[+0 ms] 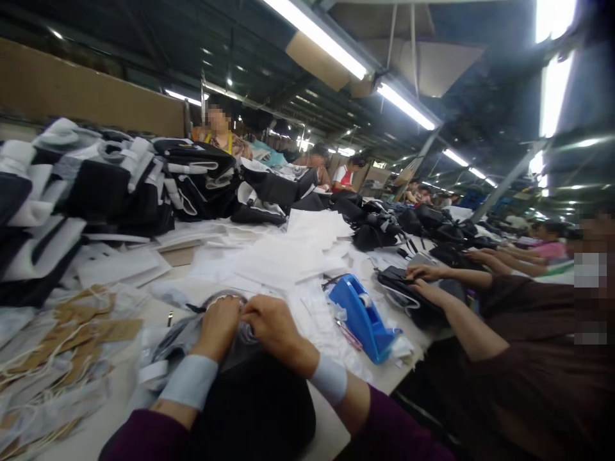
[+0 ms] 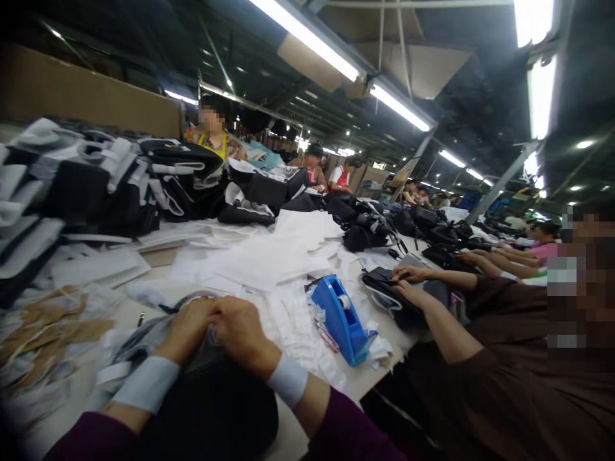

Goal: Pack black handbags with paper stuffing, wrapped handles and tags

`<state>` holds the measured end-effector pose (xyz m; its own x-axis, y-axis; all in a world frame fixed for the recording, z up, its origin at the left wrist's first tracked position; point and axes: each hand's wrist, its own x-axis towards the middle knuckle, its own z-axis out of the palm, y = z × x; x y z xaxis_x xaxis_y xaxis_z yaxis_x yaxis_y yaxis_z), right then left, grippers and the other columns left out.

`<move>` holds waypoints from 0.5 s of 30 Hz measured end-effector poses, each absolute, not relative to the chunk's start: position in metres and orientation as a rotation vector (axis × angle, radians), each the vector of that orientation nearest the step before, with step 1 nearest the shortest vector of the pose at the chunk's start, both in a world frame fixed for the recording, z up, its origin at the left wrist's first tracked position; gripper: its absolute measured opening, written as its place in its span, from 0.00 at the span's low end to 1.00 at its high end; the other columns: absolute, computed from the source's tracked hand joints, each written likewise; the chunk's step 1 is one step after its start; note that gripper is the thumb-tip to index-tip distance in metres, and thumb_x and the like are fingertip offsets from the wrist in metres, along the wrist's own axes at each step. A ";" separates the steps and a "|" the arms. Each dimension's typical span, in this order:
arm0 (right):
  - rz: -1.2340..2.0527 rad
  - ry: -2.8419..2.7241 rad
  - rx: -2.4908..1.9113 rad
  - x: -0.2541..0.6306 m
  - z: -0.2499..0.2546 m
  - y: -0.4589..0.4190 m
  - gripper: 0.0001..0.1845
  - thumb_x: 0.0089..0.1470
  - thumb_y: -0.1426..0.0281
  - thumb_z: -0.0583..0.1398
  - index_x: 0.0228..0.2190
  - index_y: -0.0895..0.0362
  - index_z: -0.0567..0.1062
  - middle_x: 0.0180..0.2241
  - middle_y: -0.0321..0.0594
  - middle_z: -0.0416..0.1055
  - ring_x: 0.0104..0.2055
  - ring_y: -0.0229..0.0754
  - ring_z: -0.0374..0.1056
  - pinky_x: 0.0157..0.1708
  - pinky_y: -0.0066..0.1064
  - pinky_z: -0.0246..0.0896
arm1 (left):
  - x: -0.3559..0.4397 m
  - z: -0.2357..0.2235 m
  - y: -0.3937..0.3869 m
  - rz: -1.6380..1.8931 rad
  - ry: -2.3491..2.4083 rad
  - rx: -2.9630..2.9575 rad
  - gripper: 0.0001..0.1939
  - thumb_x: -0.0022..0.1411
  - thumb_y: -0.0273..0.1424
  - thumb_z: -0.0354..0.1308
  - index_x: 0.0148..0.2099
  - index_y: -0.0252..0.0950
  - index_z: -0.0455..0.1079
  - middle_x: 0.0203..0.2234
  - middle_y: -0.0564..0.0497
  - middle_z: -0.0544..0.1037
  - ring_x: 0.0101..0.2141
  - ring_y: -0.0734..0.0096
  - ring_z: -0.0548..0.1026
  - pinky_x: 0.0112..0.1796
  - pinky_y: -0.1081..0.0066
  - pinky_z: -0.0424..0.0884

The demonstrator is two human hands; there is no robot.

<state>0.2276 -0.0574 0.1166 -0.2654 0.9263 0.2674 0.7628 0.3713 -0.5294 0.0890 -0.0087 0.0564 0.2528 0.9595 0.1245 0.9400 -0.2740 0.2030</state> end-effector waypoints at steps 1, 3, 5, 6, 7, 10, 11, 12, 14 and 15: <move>0.404 -1.980 -1.654 0.255 0.114 -0.061 0.07 0.57 0.71 0.59 0.32 0.53 0.78 0.33 0.31 0.77 0.38 0.34 0.71 0.39 0.21 0.60 | 0.089 0.057 -0.008 0.320 1.869 2.407 0.10 0.67 0.32 0.54 0.45 0.31 0.71 0.42 0.46 0.76 0.45 0.62 0.74 0.48 0.56 0.71; 0.369 -1.836 -1.893 0.310 0.107 -0.057 0.11 0.59 0.69 0.58 0.27 0.58 0.78 0.28 0.37 0.76 0.34 0.38 0.71 0.36 0.25 0.59 | 0.090 0.058 -0.007 0.286 1.912 2.397 0.10 0.68 0.27 0.49 0.44 0.30 0.71 0.41 0.44 0.77 0.46 0.60 0.74 0.48 0.57 0.70; 0.350 -1.749 -2.040 0.357 0.099 -0.047 0.15 0.60 0.67 0.57 0.25 0.60 0.77 0.27 0.41 0.76 0.33 0.40 0.71 0.36 0.28 0.60 | 0.090 0.061 -0.007 0.273 1.933 2.394 0.14 0.68 0.23 0.45 0.44 0.30 0.72 0.41 0.41 0.77 0.46 0.57 0.75 0.47 0.59 0.70; 0.344 -1.719 -2.096 0.375 0.095 -0.041 0.14 0.60 0.67 0.58 0.26 0.61 0.77 0.29 0.42 0.76 0.34 0.40 0.71 0.37 0.29 0.62 | 0.091 0.062 -0.007 0.269 1.942 2.393 0.16 0.67 0.22 0.43 0.43 0.29 0.73 0.41 0.40 0.78 0.46 0.55 0.75 0.46 0.60 0.69; 0.342 -1.694 -2.143 0.388 0.091 -0.034 0.12 0.60 0.67 0.59 0.29 0.61 0.76 0.31 0.41 0.76 0.36 0.40 0.71 0.39 0.31 0.63 | 0.091 0.063 -0.007 0.267 1.950 2.393 0.16 0.66 0.22 0.42 0.43 0.29 0.73 0.41 0.39 0.78 0.46 0.54 0.75 0.46 0.61 0.69; 0.351 -1.659 -2.234 0.400 0.080 -0.015 0.11 0.59 0.65 0.61 0.38 0.61 0.75 0.39 0.41 0.74 0.42 0.41 0.71 0.45 0.39 0.66 | 0.091 0.064 -0.007 0.264 1.973 2.389 0.17 0.64 0.22 0.42 0.41 0.30 0.74 0.40 0.38 0.79 0.46 0.53 0.76 0.45 0.62 0.69; 0.354 -1.650 -2.256 0.397 0.077 -0.009 0.12 0.59 0.64 0.61 0.40 0.61 0.74 0.41 0.41 0.74 0.43 0.42 0.71 0.46 0.40 0.67 | 0.091 0.064 -0.006 0.266 1.978 2.387 0.18 0.64 0.22 0.42 0.41 0.30 0.74 0.40 0.38 0.79 0.45 0.53 0.76 0.45 0.62 0.69; 0.357 -1.638 -2.278 0.392 0.076 -0.003 0.13 0.59 0.64 0.61 0.41 0.61 0.74 0.43 0.42 0.73 0.45 0.43 0.70 0.47 0.42 0.67 | 0.091 0.064 -0.006 0.270 1.981 2.383 0.18 0.64 0.22 0.41 0.41 0.29 0.74 0.40 0.37 0.79 0.45 0.52 0.76 0.45 0.61 0.69; 0.364 -1.605 -2.316 0.382 0.075 0.009 0.15 0.59 0.63 0.61 0.43 0.60 0.73 0.45 0.43 0.72 0.47 0.45 0.69 0.47 0.43 0.67 | 0.091 0.064 -0.006 0.288 1.984 2.372 0.19 0.63 0.23 0.41 0.42 0.29 0.74 0.40 0.37 0.79 0.45 0.52 0.76 0.45 0.61 0.70; 0.372 -1.587 -2.327 0.377 0.076 0.014 0.16 0.59 0.62 0.61 0.44 0.60 0.73 0.46 0.44 0.71 0.47 0.45 0.69 0.47 0.44 0.67 | 0.091 0.064 -0.006 0.304 1.978 2.363 0.18 0.63 0.23 0.42 0.42 0.30 0.75 0.40 0.37 0.79 0.45 0.51 0.76 0.45 0.61 0.70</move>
<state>0.3774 0.0144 0.0761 0.3563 0.9333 -0.0444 0.8560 -0.3452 -0.3849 0.0912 -0.0063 0.0644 0.1654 0.9788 0.1210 0.9699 -0.1836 0.1598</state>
